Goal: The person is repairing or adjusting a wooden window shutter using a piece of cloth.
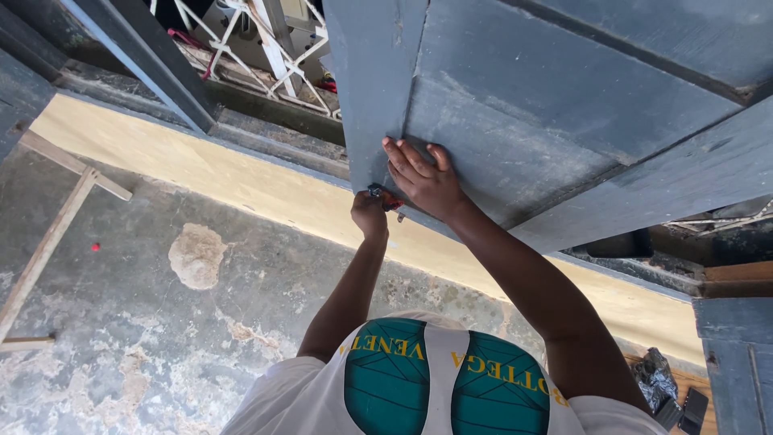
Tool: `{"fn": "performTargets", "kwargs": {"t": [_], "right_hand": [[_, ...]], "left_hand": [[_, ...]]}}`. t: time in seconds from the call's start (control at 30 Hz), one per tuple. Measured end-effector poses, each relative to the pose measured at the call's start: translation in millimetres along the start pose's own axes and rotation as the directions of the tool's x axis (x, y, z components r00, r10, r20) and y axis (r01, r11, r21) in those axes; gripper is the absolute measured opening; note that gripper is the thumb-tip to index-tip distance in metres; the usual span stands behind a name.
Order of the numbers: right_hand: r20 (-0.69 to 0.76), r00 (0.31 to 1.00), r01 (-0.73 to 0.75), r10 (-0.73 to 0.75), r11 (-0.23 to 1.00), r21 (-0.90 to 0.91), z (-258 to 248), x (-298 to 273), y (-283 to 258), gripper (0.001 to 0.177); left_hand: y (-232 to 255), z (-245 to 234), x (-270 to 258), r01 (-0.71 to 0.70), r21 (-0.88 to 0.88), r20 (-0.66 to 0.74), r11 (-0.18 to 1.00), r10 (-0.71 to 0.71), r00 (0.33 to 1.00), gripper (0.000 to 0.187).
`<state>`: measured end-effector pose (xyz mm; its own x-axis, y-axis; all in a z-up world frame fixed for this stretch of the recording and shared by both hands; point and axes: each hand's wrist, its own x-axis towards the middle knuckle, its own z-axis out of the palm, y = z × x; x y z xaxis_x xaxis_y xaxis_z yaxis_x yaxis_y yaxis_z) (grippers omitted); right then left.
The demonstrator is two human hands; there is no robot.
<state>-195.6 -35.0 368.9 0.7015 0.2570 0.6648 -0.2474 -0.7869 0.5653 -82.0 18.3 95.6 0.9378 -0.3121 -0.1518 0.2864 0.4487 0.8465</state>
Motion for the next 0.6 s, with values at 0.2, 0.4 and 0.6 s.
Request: {"fn": "performTargets", "kwargs": {"t": [0.2, 0.4, 0.6], "right_hand": [[0.069, 0.996, -0.058, 0.050, 0.992, 0.115, -12.2, 0.5, 2.1, 0.019], [0.137, 0.990, -0.053, 0.037, 0.992, 0.113, -18.9, -2.4, 4.8, 0.020], [0.135, 0.990, -0.049, 0.032, 0.991, 0.124, -19.6, -7.6, 2.9, 0.021]], "left_hand": [[36.9, 1.5, -20.5, -0.460, 0.311, 0.160, 0.831, 0.432, 0.888, 0.011], [-27.6, -35.9, 42.9, 0.046, -0.015, -0.105, 0.999, -0.047, 0.993, 0.007], [-20.0, -32.3, 39.5, 0.249, -0.202, -0.034, 0.947, -0.261, 0.965, 0.009]]}}
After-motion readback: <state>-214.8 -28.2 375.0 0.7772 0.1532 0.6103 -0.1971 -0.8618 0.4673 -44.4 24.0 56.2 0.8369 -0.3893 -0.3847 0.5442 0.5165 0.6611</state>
